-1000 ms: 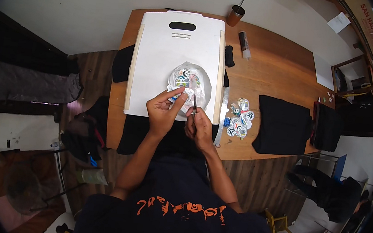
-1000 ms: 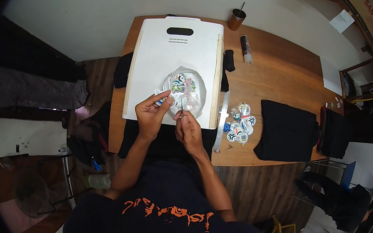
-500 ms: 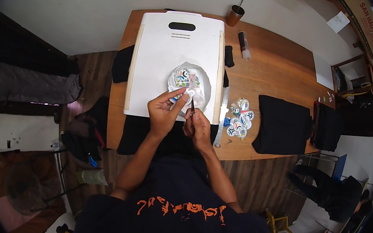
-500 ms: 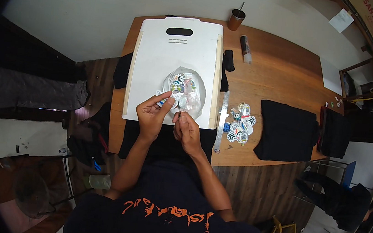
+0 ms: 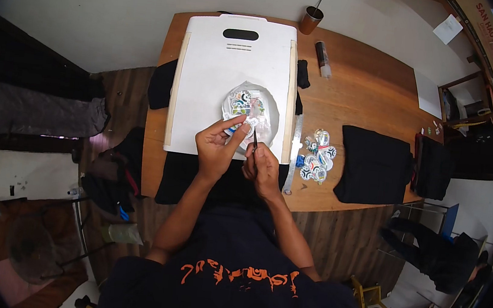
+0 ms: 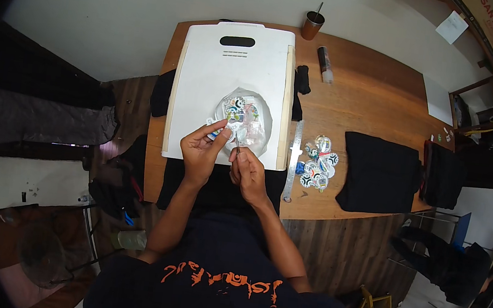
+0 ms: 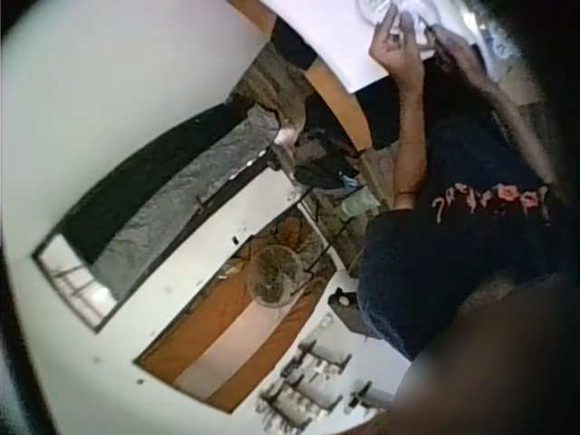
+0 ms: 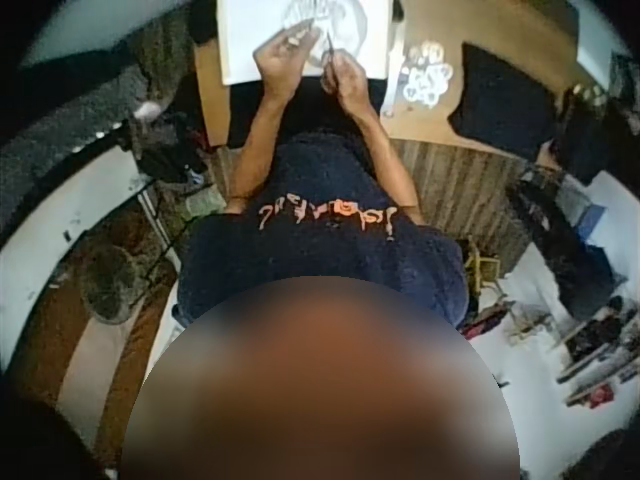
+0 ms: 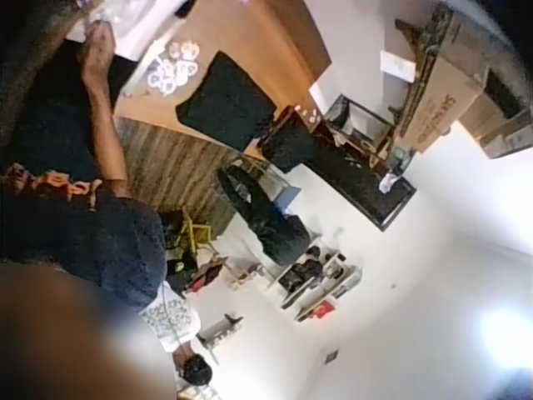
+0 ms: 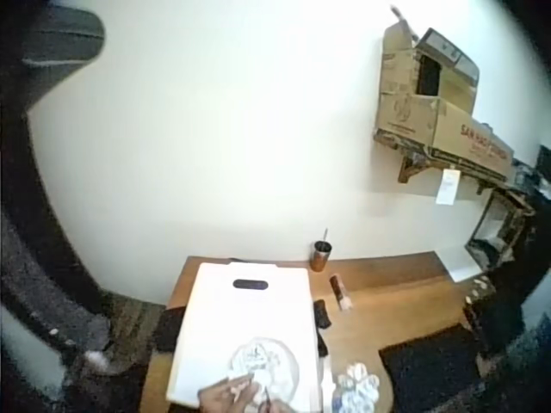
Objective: The recorder is using a weeding tool to separate or clean up printed sticker designs on a workbench.
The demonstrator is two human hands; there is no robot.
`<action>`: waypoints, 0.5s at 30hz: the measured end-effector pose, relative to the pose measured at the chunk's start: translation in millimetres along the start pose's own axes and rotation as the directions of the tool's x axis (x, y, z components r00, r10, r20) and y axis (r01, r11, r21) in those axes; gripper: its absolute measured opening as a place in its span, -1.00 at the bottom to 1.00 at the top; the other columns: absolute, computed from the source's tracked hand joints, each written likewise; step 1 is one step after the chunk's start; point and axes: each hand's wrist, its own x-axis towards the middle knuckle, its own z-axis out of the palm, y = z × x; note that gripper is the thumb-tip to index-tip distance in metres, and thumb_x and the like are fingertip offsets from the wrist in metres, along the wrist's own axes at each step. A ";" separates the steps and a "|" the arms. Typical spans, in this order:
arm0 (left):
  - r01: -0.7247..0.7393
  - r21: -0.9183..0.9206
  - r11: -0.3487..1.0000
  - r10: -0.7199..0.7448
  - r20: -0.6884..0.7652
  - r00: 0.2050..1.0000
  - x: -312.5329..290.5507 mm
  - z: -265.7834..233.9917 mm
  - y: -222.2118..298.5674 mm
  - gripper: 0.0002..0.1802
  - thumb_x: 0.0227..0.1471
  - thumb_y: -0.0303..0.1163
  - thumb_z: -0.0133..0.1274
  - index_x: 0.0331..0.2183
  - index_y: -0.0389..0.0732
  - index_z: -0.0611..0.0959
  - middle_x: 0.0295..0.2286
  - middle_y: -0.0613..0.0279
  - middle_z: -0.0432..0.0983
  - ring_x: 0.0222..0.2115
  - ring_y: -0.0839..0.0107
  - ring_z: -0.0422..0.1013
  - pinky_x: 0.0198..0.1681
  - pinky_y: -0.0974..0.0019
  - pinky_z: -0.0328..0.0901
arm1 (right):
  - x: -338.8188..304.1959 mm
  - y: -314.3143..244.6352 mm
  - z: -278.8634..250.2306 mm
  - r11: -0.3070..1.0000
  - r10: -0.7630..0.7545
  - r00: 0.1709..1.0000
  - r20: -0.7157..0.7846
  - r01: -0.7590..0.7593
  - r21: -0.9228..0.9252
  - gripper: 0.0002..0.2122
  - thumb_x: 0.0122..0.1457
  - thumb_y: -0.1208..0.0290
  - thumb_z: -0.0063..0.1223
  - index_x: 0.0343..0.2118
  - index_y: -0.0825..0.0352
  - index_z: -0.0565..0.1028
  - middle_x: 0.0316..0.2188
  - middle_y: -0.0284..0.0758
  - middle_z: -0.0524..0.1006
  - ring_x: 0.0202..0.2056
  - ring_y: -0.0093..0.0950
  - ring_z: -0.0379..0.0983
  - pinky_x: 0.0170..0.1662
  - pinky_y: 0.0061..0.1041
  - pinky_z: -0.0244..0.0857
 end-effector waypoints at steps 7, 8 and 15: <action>-0.025 -0.007 1.000 0.025 0.014 1.000 1.2 -0.8 -0.7 -0.69 0.00 -0.69 0.18 -0.14 -0.49 0.62 -0.25 0.02 0.57 -0.24 0.48 0.47 -0.14 0.47 0.38 | -0.5 -1.0 1.6 1.000 -0.006 1.000 -0.007 0.007 0.023 -0.68 0.42 0.16 -0.33 -0.29 0.34 0.35 -0.73 -0.54 0.10 -0.73 -0.73 -0.07 -0.65 -0.67 -0.15; -0.024 -0.009 1.000 0.024 0.017 1.000 1.2 -0.8 -0.6 -0.69 0.00 -0.69 0.18 -0.14 -0.49 0.62 -0.25 0.03 0.57 -0.25 0.49 0.47 -0.15 0.47 0.38 | -0.2 -0.8 1.1 1.000 -0.007 1.000 0.000 0.007 0.021 -0.67 0.42 0.16 -0.33 -0.29 0.34 0.35 -0.73 -0.54 0.10 -0.74 -0.73 -0.07 -0.65 -0.67 -0.15; -0.020 -0.007 1.000 0.020 0.019 1.000 0.9 -0.4 -1.1 -0.69 0.00 -0.69 0.18 -0.14 -0.48 0.62 -0.26 0.04 0.58 -0.26 0.50 0.48 -0.16 0.48 0.38 | 0.2 0.7 0.3 1.000 -0.007 1.000 -0.002 0.007 0.013 -0.68 0.42 0.16 -0.33 -0.28 0.34 0.35 -0.73 -0.54 0.10 -0.73 -0.74 -0.07 -0.64 -0.67 -0.15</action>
